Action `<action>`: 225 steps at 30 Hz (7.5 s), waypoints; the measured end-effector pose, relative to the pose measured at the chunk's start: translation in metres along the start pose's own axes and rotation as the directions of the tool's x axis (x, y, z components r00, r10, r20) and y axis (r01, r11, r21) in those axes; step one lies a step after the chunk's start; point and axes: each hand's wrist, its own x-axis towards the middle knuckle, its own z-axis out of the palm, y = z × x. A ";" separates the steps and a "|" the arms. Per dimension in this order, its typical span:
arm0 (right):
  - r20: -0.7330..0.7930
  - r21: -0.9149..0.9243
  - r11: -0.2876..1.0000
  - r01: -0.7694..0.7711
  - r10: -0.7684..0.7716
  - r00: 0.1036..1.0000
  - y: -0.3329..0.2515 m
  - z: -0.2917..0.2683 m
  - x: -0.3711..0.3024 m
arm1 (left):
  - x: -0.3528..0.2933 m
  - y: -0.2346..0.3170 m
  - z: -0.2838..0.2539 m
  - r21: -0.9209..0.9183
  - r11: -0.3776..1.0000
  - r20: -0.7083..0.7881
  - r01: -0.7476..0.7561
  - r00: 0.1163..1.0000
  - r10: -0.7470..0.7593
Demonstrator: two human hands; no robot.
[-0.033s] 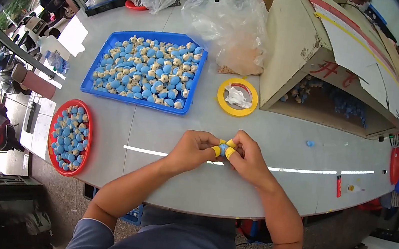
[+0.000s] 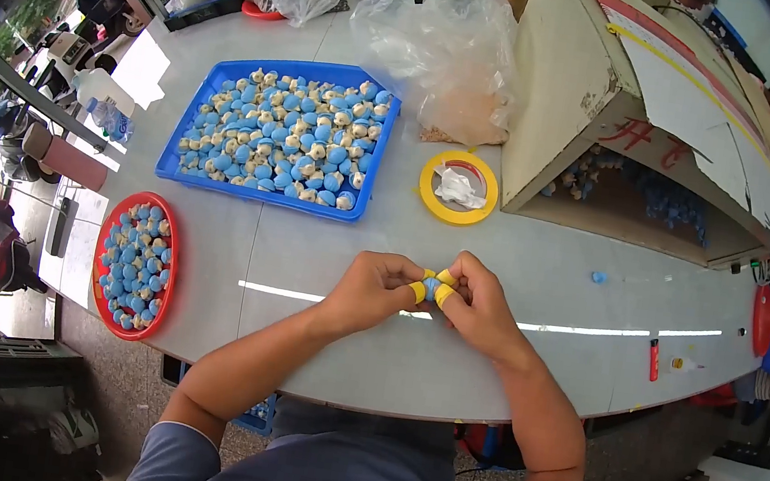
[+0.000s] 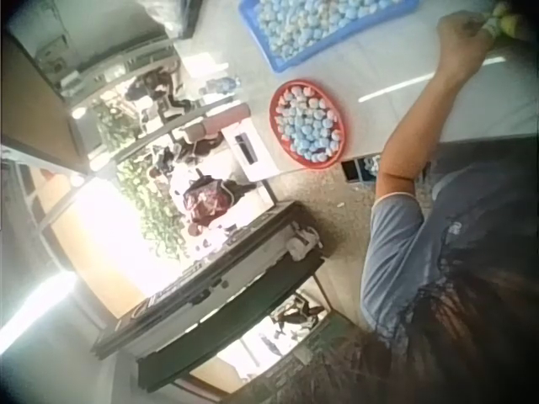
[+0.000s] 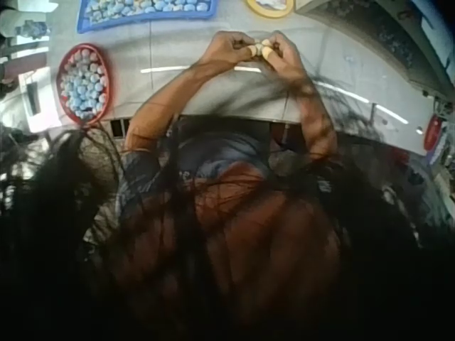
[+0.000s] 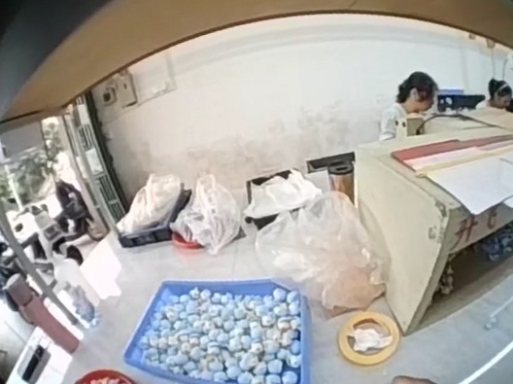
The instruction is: The person assembles small multi-colored plastic toy components by hand on a factory workbench, using a glue bottle to join parts.
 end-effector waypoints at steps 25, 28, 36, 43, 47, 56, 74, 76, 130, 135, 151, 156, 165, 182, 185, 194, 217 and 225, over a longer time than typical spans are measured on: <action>0.042 0.080 0.991 -0.110 0.107 0.993 -0.006 -0.003 -0.001 | 0.005 -0.006 -0.011 -0.087 0.996 0.094 0.013 0.996 -0.005; 0.042 0.065 0.995 -0.075 0.072 0.997 -0.005 -0.003 -0.001 | 0.004 -0.004 -0.010 -0.081 0.997 0.090 0.016 0.996 -0.009; 0.060 0.020 1.000 -0.013 0.012 0.998 -0.003 -0.003 -0.001 | 0.004 -0.003 -0.008 -0.066 0.997 0.064 0.031 0.998 -0.027; 0.032 0.025 0.999 -0.023 0.022 0.999 0.000 -0.003 0.000 | 0.004 -0.005 -0.007 -0.062 0.998 0.051 0.026 0.998 -0.023; 0.012 0.045 0.997 -0.069 0.068 0.998 -0.008 -0.003 0.000 | 0.003 -0.003 -0.007 -0.114 0.993 0.068 0.028 0.997 -0.020; 0.043 0.045 0.997 -0.063 0.061 0.997 -0.004 -0.004 0.000 | 0.004 -0.006 -0.007 -0.059 0.998 0.053 0.016 0.999 -0.013; 0.045 -0.041 0.998 -0.052 0.054 0.998 -0.008 -0.001 -0.001 | 0.002 -0.007 -0.003 -0.015 1.000 0.009 -0.004 1.000 0.004; 0.052 -0.037 0.999 -0.036 0.038 0.998 -0.007 -0.001 -0.001 | 0.002 -0.004 -0.002 -0.012 1.000 0.005 0.006 1.000 -0.006; -0.017 0.078 0.995 -0.063 0.064 0.998 -0.002 0.001 0.001 | 0.006 -0.006 -0.006 -0.164 0.983 0.007 0.080 0.997 -0.080; -0.060 0.085 0.996 -0.008 0.013 0.998 -0.003 0.003 0.002 | 0.007 -0.010 -0.004 -0.172 0.985 -0.041 -0.023 0.999 0.016; -0.116 -0.546 0.736 0.400 -0.539 0.834 0.006 0.017 -0.001 | 0.004 -0.012 -0.006 -0.253 0.963 0.072 -0.092 0.991 0.113; -0.083 -0.607 0.666 0.434 -0.596 0.799 0.013 0.016 -0.005 | 0.005 -0.012 -0.005 -0.207 0.977 0.106 -0.046 0.992 0.069; -0.184 -0.595 0.677 0.433 -0.640 0.746 0.019 0.017 -0.002 | -0.001 -0.006 -0.004 -0.253 0.964 0.203 -0.087 0.969 0.140; -0.057 -0.803 0.414 0.430 -0.770 0.635 0.016 0.014 -0.005 | 0.001 -0.012 -0.004 -0.228 0.971 0.226 -0.070 0.966 0.123; -0.102 -0.798 0.437 0.415 -0.776 0.622 0.019 0.015 -0.004 | 0.003 -0.012 -0.004 -0.226 0.972 0.232 -0.068 0.965 0.122; -0.076 -0.749 0.479 0.458 -0.749 0.658 0.015 0.018 0.004 | 0.000 -0.006 -0.007 -0.248 0.968 0.196 -0.051 0.975 0.102; -0.063 -0.632 0.559 0.536 -0.727 0.684 0.009 0.022 -0.005 | -0.129 0.039 -0.148 0.668 0.741 -0.592 0.061 0.647 0.480; -0.097 -0.703 0.506 0.499 -0.764 0.638 0.003 0.013 -0.003 | -0.195 0.055 -0.202 0.700 -0.014 -0.449 0.714 0.455 0.769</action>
